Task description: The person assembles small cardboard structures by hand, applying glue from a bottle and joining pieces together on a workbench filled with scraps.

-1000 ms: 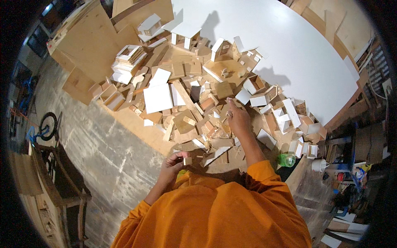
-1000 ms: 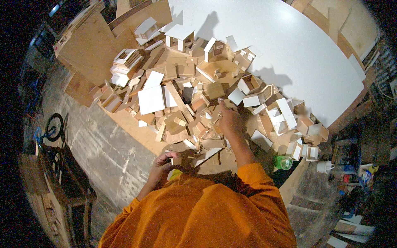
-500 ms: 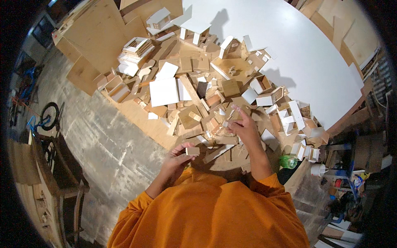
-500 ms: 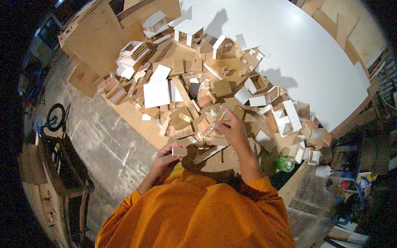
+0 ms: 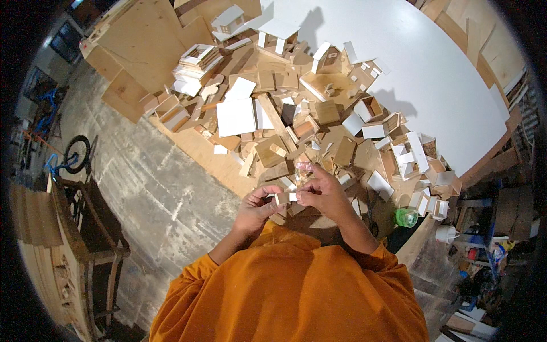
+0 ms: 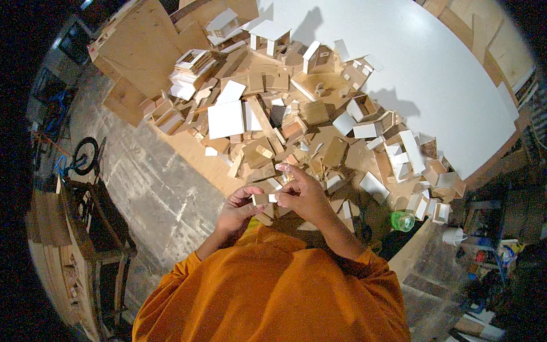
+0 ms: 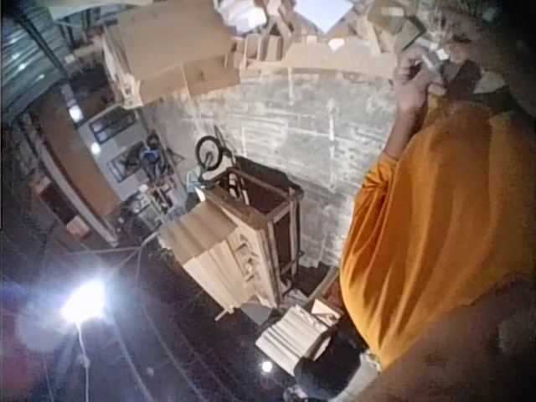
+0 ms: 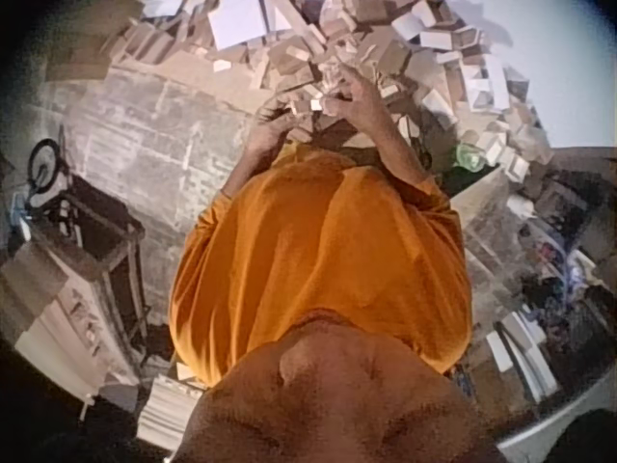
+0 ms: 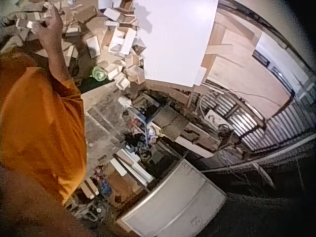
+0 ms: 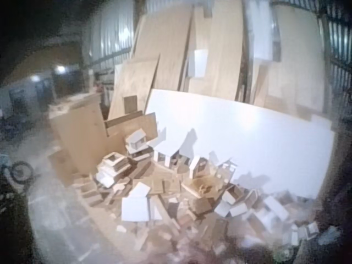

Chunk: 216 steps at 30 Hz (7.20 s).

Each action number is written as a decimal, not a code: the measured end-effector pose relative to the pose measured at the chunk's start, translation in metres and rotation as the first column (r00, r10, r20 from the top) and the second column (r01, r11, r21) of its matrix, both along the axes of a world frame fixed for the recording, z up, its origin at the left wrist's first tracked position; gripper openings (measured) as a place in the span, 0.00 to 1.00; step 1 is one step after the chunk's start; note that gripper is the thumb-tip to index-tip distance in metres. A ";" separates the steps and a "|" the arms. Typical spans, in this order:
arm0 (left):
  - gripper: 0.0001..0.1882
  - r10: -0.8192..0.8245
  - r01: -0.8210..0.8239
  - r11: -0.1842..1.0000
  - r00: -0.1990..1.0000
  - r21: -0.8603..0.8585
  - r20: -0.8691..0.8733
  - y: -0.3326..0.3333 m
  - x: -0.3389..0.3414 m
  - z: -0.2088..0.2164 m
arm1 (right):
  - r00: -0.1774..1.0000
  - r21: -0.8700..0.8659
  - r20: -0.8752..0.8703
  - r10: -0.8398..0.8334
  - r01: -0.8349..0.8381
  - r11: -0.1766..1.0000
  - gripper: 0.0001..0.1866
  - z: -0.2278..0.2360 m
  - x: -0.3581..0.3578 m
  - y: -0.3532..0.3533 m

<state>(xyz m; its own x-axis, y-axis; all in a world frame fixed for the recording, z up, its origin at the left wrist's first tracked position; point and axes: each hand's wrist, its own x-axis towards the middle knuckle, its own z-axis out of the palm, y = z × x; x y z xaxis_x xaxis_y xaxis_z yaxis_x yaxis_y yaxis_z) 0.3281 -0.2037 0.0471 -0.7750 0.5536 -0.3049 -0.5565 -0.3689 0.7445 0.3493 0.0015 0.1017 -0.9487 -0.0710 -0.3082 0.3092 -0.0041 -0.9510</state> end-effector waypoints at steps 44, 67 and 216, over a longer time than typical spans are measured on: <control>0.15 -0.033 0.011 0.999 0.901 -0.053 -0.432 0.072 0.059 0.038 | 0.923 -0.464 -0.077 -0.377 0.301 0.833 0.28 0.000 0.106 0.021; 0.18 -0.266 0.273 0.962 0.948 0.017 -0.174 0.081 0.077 0.030 | 0.922 -0.469 -0.048 -0.383 0.318 0.824 0.27 -0.001 0.138 0.047; 0.19 -0.130 0.141 0.989 0.973 0.044 -0.191 0.031 0.016 0.010 | 0.987 -0.379 -0.051 -0.153 0.122 0.917 0.37 0.013 0.037 0.019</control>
